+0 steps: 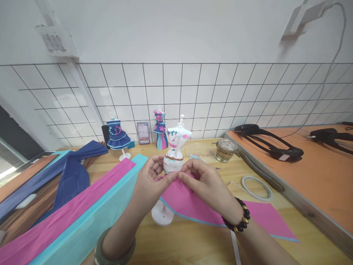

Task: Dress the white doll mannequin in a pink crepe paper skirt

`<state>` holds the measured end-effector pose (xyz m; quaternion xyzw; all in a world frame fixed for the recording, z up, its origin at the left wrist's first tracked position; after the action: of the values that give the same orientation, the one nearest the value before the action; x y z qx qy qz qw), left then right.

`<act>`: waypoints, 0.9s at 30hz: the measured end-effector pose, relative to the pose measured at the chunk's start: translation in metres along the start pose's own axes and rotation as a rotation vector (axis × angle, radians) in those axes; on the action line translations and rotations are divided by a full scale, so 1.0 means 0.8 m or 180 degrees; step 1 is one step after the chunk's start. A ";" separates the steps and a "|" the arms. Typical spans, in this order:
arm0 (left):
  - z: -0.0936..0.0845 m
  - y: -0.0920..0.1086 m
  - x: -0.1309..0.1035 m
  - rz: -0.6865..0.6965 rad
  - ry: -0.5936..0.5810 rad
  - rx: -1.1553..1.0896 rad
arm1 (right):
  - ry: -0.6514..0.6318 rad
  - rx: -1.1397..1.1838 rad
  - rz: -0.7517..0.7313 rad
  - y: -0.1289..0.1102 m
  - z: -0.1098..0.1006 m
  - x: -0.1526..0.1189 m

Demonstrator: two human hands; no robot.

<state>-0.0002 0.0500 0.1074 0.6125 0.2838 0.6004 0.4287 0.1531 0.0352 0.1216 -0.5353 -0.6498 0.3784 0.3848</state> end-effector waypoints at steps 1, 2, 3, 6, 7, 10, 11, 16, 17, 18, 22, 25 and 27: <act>0.000 0.000 0.000 -0.0023 -0.0002 -0.0010 | -0.0046 -0.0018 -0.0014 0.000 -0.001 0.001; -0.001 0.001 0.001 -0.0041 0.0004 -0.0014 | -0.0101 -0.0047 -0.0022 0.001 -0.001 0.001; -0.002 0.001 0.001 -0.0061 0.0018 -0.0014 | -0.0139 -0.0096 -0.0032 0.001 -0.003 0.002; -0.007 0.002 0.003 -0.0156 0.0167 0.0043 | 0.0137 -0.0464 -0.0238 -0.002 -0.007 -0.001; -0.009 0.001 0.004 -0.0223 0.0243 0.0068 | 0.0346 -0.0648 -0.0417 -0.005 -0.007 -0.004; -0.015 -0.002 0.007 -0.0479 0.0466 0.0076 | 0.0762 -0.1286 -0.1178 -0.017 0.003 -0.017; -0.016 -0.003 0.007 -0.0555 0.0518 0.0050 | 0.0792 -0.1505 -0.1426 -0.020 0.010 -0.022; -0.020 -0.008 0.008 -0.0661 0.0678 0.0053 | 0.0800 -0.2483 -0.2091 -0.018 0.058 -0.034; -0.020 -0.009 0.008 -0.0672 0.0681 0.0071 | 0.0835 -0.2630 -0.2143 -0.015 0.066 -0.034; -0.019 -0.010 0.008 -0.0689 0.0677 0.0084 | 0.0897 -0.2757 -0.2185 -0.012 0.072 -0.034; -0.020 -0.012 0.006 -0.0761 0.0646 0.0118 | 0.1192 -0.2912 -0.2441 -0.007 0.081 -0.033; -0.023 -0.011 0.006 -0.0804 0.0653 0.0118 | 0.1254 -0.2758 -0.2592 -0.009 0.078 -0.033; -0.026 -0.010 0.007 -0.0862 0.0663 0.0062 | 0.1137 -0.2726 -0.2651 -0.010 0.076 -0.033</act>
<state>-0.0185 0.0623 0.1018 0.5073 0.4125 0.5946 0.4679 0.0983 0.0036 0.1009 -0.3988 -0.8236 -0.1930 0.3540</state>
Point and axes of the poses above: each hand's wrist, its own x-axis towards the middle knuckle, its own z-axis out of the palm, y = z × x, the point moved 2 cm from there along x, towards the middle knuckle, and after that the axes turned 12 degrees about z, right-handed, at the moved point
